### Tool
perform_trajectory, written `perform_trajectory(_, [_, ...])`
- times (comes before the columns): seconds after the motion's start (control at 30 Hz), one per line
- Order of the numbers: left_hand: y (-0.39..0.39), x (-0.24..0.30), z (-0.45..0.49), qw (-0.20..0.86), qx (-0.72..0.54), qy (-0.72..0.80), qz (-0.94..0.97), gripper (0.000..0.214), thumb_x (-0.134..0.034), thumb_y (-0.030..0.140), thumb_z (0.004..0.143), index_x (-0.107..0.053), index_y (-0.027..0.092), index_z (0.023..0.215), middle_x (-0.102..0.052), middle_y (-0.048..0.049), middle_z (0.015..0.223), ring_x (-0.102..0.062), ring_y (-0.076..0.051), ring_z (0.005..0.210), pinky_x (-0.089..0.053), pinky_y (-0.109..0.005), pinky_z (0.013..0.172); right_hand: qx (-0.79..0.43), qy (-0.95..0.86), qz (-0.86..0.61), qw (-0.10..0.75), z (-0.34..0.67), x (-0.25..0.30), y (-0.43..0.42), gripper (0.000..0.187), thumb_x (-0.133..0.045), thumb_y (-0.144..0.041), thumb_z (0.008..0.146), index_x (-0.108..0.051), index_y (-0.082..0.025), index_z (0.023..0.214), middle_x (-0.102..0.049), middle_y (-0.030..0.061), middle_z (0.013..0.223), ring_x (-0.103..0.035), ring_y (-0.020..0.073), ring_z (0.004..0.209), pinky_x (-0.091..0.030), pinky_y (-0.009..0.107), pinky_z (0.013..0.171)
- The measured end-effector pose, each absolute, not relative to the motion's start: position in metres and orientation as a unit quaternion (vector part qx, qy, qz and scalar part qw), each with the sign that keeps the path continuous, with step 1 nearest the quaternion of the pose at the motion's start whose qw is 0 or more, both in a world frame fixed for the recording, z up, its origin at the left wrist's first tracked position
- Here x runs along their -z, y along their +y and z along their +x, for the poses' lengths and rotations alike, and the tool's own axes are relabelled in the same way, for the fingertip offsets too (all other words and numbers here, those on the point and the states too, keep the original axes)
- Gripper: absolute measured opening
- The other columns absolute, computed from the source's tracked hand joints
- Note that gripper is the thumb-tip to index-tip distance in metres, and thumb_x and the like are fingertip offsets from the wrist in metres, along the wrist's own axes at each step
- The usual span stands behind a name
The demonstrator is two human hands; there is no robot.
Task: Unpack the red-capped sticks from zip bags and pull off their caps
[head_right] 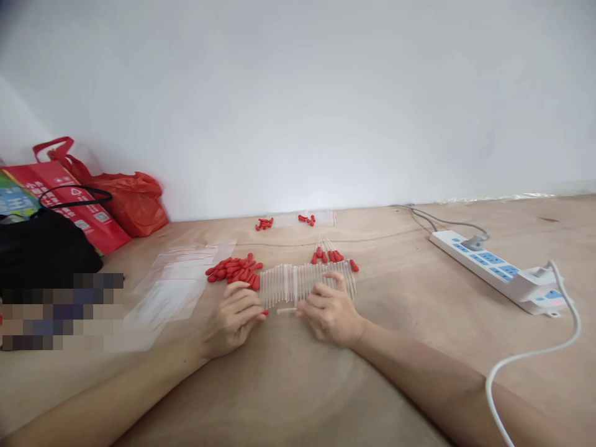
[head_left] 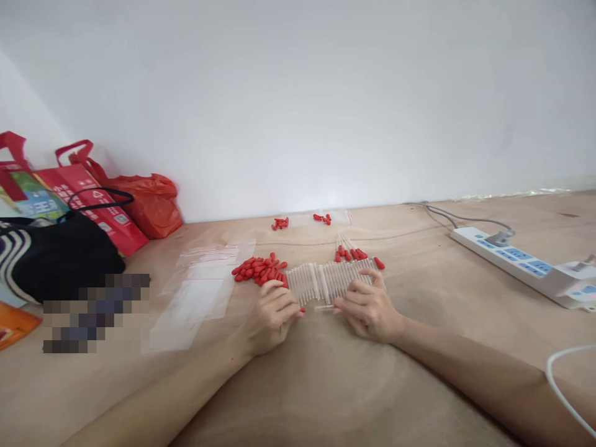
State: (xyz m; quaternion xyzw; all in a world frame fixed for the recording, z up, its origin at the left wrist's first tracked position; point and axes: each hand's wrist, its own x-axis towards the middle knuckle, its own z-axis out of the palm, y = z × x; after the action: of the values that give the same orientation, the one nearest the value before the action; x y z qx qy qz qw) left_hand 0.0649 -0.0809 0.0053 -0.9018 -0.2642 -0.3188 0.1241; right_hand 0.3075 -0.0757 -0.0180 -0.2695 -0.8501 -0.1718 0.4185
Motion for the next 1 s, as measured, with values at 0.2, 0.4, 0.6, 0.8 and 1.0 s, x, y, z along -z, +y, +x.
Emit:
perform_trajectory(0.2, [-0.082,-0.001,0.046,0.085,0.356,-0.307,-0.878,0.011,-0.047,0.016,0.083,-0.058,0.019,0.083,-0.059,-0.0014,0.075,-0.054,-0.011,0.066,-0.043,-0.025,0.062,0.151,-0.799,-0.388,0.434,0.312,0.018,-0.067,0.016,-0.05,-0.027,0.082,-0.066,-0.024,0.079,-0.057,-0.0044,0.052,-0.046,0.0097,0.058,-0.023,0.035,0.083])
perform_trajectory(0.4, [-0.066,-0.014,0.041,0.116,0.401,-0.406,-0.813,0.023,-0.043,0.018,0.082,-0.057,0.018,0.101,-0.053,-0.0054,0.084,-0.055,-0.015,0.078,-0.047,-0.027,0.07,0.167,-0.759,-0.479,0.407,0.302,0.018,-0.057,0.022,-0.045,-0.018,0.08,-0.064,-0.021,0.09,-0.064,-0.0003,0.066,-0.053,0.0129,0.068,-0.023,0.033,0.077])
perform_trajectory(0.6, [-0.032,-0.037,0.033,0.06,0.346,-0.539,-0.766,0.024,-0.051,0.028,0.073,-0.053,0.017,0.094,-0.058,-0.0022,0.079,-0.055,-0.014,0.065,-0.045,-0.026,0.058,0.201,-0.759,-0.498,0.368,0.298,0.021,-0.045,0.02,-0.046,-0.017,0.077,-0.065,-0.021,0.084,-0.064,0.0007,0.067,-0.051,0.0144,0.068,-0.02,0.035,0.076])
perform_trajectory(0.8, [-0.009,-0.041,0.048,0.053,0.209,-0.594,-0.775,0.011,-0.053,0.029,0.069,-0.052,0.019,0.075,-0.065,-0.0025,0.076,-0.059,-0.021,0.073,-0.039,-0.036,0.071,0.196,-0.786,-0.502,0.303,0.286,0.017,-0.043,0.017,-0.047,-0.021,0.079,-0.064,-0.02,0.079,-0.062,0.002,0.068,-0.049,0.0154,0.07,-0.019,0.036,0.072])
perform_trajectory(1.0, [-0.011,-0.038,0.054,0.049,0.202,-0.598,-0.775,0.013,-0.055,0.033,0.069,-0.055,0.02,0.07,-0.067,-0.0028,0.079,-0.058,-0.024,0.08,-0.032,-0.041,0.075,0.154,-0.811,-0.493,0.275,0.282,0.015,-0.05,0.026,-0.046,-0.04,0.082,-0.063,-0.02,0.087,-0.062,0.003,0.075,-0.049,0.0169,0.076,-0.019,0.037,0.074])
